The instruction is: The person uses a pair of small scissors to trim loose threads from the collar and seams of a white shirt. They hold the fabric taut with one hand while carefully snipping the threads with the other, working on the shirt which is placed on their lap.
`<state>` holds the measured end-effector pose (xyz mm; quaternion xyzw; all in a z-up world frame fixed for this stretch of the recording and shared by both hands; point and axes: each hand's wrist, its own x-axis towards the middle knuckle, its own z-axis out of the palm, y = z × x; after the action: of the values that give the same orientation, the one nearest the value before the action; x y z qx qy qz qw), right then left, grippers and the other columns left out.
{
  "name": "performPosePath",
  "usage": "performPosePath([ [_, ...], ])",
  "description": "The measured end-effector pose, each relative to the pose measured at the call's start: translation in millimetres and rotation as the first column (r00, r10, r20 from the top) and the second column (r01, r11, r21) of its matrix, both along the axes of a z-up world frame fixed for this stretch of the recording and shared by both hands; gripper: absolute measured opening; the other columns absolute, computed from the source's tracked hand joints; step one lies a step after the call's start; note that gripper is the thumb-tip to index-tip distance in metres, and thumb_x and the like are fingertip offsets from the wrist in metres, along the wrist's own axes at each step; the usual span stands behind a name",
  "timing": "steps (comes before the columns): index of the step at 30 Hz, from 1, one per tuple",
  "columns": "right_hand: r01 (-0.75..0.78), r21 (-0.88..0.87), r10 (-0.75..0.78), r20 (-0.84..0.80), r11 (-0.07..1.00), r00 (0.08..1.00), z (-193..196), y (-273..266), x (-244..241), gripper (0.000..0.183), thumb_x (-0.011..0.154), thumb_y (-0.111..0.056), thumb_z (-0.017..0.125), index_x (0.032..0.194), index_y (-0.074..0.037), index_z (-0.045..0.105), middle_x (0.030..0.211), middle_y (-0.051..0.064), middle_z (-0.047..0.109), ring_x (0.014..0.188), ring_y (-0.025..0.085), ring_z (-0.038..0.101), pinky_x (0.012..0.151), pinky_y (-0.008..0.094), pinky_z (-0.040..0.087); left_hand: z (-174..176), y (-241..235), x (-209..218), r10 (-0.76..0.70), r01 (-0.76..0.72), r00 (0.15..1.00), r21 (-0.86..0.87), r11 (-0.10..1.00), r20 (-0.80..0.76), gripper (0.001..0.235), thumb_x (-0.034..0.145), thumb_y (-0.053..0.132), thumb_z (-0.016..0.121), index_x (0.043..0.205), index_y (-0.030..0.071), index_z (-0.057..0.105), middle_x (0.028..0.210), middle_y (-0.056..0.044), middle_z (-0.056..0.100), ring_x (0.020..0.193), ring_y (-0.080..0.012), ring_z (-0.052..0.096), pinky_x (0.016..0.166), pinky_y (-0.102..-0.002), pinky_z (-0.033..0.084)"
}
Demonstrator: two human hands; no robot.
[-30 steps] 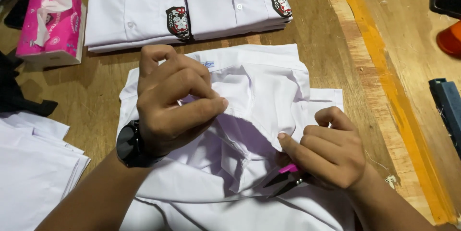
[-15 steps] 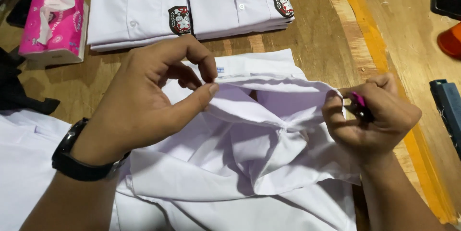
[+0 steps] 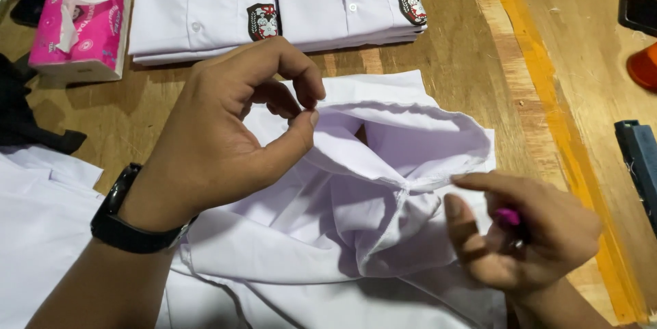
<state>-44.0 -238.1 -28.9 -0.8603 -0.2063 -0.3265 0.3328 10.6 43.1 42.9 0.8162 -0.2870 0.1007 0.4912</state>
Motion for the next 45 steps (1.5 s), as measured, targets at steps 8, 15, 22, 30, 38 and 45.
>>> performPosePath([
  [8, -0.158, -0.116, 0.125, -0.249, 0.981, 0.96, -13, 19, 2, 0.05, 0.064, -0.017, 0.086, 0.111, -0.004, 0.074, 0.066, 0.0, 0.073, 0.048, 0.009, 0.056, 0.049, 0.026, 0.043, -11, -6, 1, -0.043, 0.046, 0.999, -0.084, 0.995, 0.027, 0.019, 0.085, -0.008, 0.065, 0.1, 0.001, 0.058, 0.096, -0.007, 0.063, 0.084, -0.0147, 0.063, 0.082, -0.026, 0.061],
  [15, 0.022, 0.209, 0.028, -0.236, 0.978, 0.971, -17, -18, 32, 0.027, 0.089, 0.027, 0.057, 0.113, 0.021, 0.067, 0.084, 0.017, 0.064, 0.058, 0.014, 0.049, 0.053, 0.022, 0.039, -14, -4, 4, -0.014, 0.015, 0.987, -0.004, 1.0, 0.162, 0.033, 0.097, 0.009, 0.071, 0.121, 0.002, 0.051, 0.114, -0.01, 0.051, 0.103, -0.0208, 0.057, 0.094, -0.032, 0.049],
  [22, 0.425, 0.219, -0.292, -0.458, 0.878, 0.84, -88, -161, 131, 0.018, 0.107, -0.01, 0.081, 0.116, -0.01, 0.066, 0.093, -0.003, 0.059, 0.075, 0.005, 0.052, 0.068, 0.017, 0.045, -53, 9, 17, 0.091, -0.16, 0.983, 0.508, 0.847, 0.158, 0.055, 0.095, 0.043, 0.069, 0.132, 0.005, 0.054, 0.124, -0.014, 0.058, 0.105, -0.035, 0.061, 0.094, -0.051, 0.045],
  [30, 0.26, 0.077, -0.224, -0.313, 0.963, 0.923, -103, -164, 143, 0.013, 0.104, -0.002, 0.082, 0.109, 0.008, 0.074, 0.087, 0.009, 0.063, 0.069, 0.014, 0.048, 0.064, 0.025, 0.042, -76, 34, 34, 0.298, -0.098, 0.953, 0.883, 0.46, -0.05, 0.05, 0.086, 0.061, 0.066, 0.094, 0.012, 0.071, 0.087, -0.008, 0.075, 0.082, -0.0354, 0.07, 0.082, -0.046, 0.051],
  [38, 0.294, 0.277, -0.244, -0.203, 0.915, 0.948, -111, -219, 150, 0.007, 0.112, -0.003, 0.067, 0.116, -0.002, 0.061, 0.108, 0.007, 0.061, 0.093, 0.017, 0.055, 0.087, 0.026, 0.052, -33, 41, 9, 0.213, -0.223, 0.963, 0.042, 0.974, 0.163, 0.028, 0.11, 0.026, 0.057, 0.099, 0.001, 0.064, 0.075, -0.004, 0.063, 0.063, -0.012, 0.054, 0.058, -0.025, 0.043],
  [45, 0.634, -0.29, -0.684, -0.121, 0.717, 0.719, -138, -243, 126, 0.067, 0.143, -0.032, 0.075, 0.088, 0.0, 0.055, 0.076, 0.005, 0.05, 0.056, 0.023, 0.041, 0.048, 0.034, 0.038, -88, 76, -40, 0.069, -0.105, 0.986, 0.24, 0.965, 0.152, 0.03, 0.082, 0.026, 0.079, 0.101, 0.007, 0.066, 0.095, -0.004, 0.07, 0.09, -0.0228, 0.064, 0.086, -0.036, 0.048],
])
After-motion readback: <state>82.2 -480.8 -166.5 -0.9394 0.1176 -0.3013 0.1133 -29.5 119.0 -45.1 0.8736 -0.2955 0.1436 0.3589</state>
